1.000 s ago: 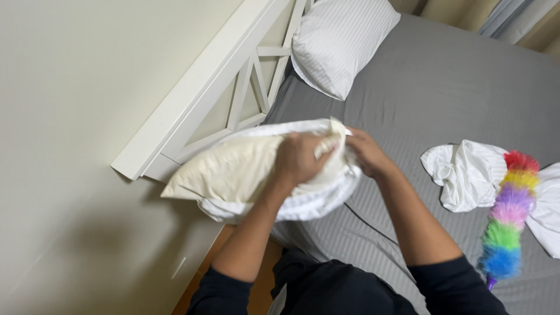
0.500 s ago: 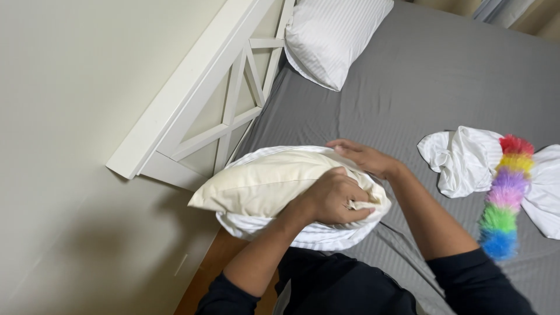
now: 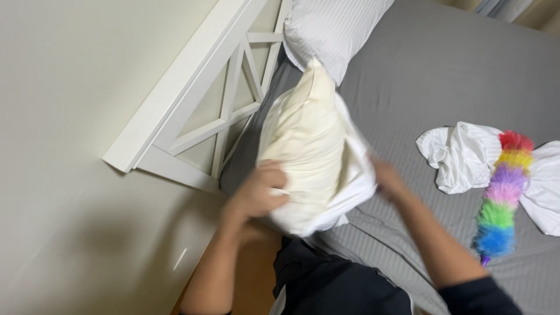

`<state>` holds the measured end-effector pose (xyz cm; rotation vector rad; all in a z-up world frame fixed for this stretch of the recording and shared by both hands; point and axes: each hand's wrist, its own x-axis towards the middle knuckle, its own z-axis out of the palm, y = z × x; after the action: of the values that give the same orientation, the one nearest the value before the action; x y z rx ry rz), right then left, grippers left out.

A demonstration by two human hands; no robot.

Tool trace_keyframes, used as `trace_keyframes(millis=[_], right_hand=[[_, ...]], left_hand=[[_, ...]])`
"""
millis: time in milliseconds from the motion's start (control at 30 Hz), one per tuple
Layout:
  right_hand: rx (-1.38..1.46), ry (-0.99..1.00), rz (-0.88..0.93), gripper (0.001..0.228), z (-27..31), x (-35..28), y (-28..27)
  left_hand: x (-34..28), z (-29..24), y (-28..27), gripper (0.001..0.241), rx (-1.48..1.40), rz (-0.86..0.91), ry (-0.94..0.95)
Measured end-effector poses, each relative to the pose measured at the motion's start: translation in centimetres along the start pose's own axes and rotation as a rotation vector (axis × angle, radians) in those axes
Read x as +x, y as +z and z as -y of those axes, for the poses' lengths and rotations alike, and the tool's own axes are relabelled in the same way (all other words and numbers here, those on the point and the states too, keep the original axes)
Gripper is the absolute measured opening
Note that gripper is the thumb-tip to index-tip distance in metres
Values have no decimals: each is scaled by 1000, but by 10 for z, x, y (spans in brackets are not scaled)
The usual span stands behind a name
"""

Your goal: Dusting off pillows with a colorful duster and replacing a pillowcase on a bed.

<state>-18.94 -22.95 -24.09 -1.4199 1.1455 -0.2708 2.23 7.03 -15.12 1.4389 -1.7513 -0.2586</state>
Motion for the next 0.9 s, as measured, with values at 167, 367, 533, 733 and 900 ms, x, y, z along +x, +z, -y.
trace_keyframes(millis=[167, 367, 533, 733, 900], right_hand=[[165, 13, 321, 47, -51, -52, 91], [130, -411, 454, 52, 23, -107, 122], [-237, -893, 100, 42, 38, -68, 120], [-607, -1394, -232, 22, 137, -111, 101], [-252, -617, -103, 26, 90, -22, 33]], left_hand=[[21, -24, -32, 40, 211, -136, -717], [46, 53, -36, 116, 890, -781, -982], [56, 9, -8, 60, 167, -561, -1027], [73, -53, -8, 44, 226, -548, -454], [64, -65, -14, 29, 140, -454, -102]])
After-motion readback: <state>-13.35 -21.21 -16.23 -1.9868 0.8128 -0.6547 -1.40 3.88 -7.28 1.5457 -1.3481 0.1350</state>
